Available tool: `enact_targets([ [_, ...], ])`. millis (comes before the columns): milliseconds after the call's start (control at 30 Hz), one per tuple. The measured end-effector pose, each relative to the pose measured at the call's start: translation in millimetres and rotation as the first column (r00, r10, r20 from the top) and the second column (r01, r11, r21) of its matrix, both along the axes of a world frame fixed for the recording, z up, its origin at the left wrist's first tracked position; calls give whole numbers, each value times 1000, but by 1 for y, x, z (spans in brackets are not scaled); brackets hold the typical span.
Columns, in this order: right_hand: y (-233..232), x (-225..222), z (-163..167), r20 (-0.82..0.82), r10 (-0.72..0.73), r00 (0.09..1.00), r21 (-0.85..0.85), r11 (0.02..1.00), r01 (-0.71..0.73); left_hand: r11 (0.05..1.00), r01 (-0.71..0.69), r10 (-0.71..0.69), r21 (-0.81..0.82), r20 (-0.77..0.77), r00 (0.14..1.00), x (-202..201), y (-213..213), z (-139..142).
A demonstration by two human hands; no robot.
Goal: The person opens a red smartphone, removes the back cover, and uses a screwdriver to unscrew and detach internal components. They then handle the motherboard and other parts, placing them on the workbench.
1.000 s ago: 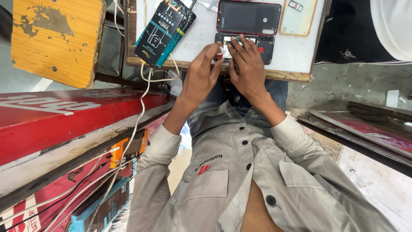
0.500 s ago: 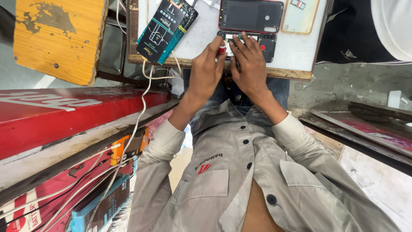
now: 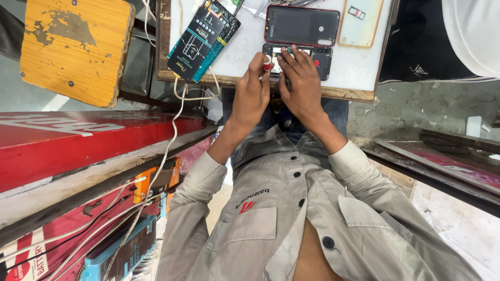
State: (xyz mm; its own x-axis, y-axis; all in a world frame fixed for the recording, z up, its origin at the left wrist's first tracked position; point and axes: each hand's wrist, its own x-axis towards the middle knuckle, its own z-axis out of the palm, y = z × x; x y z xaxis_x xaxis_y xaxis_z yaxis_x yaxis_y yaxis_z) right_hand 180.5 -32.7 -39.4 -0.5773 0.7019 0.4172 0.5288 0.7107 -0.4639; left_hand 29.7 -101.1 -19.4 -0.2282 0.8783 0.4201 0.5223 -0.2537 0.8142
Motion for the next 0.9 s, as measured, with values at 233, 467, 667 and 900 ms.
enact_targets([
  [233,-2,1,3,-15,-7,1000,0,1000,7,995,-94,95,12,-168,981,-2,6,-2],
  [467,-5,-1,5,-22,-9,1000,-20,1000,8,996,86,-85,-19,51,995,-3,-2,-5],
  [667,-2,4,5,-7,-6,1000,-20,1000,6,996,-84,84,12,-125,989,12,4,-22],
  [900,3,5,6,-27,0,1000,-20,1000,0,999,45,-45,18,13,999,4,6,-3],
])
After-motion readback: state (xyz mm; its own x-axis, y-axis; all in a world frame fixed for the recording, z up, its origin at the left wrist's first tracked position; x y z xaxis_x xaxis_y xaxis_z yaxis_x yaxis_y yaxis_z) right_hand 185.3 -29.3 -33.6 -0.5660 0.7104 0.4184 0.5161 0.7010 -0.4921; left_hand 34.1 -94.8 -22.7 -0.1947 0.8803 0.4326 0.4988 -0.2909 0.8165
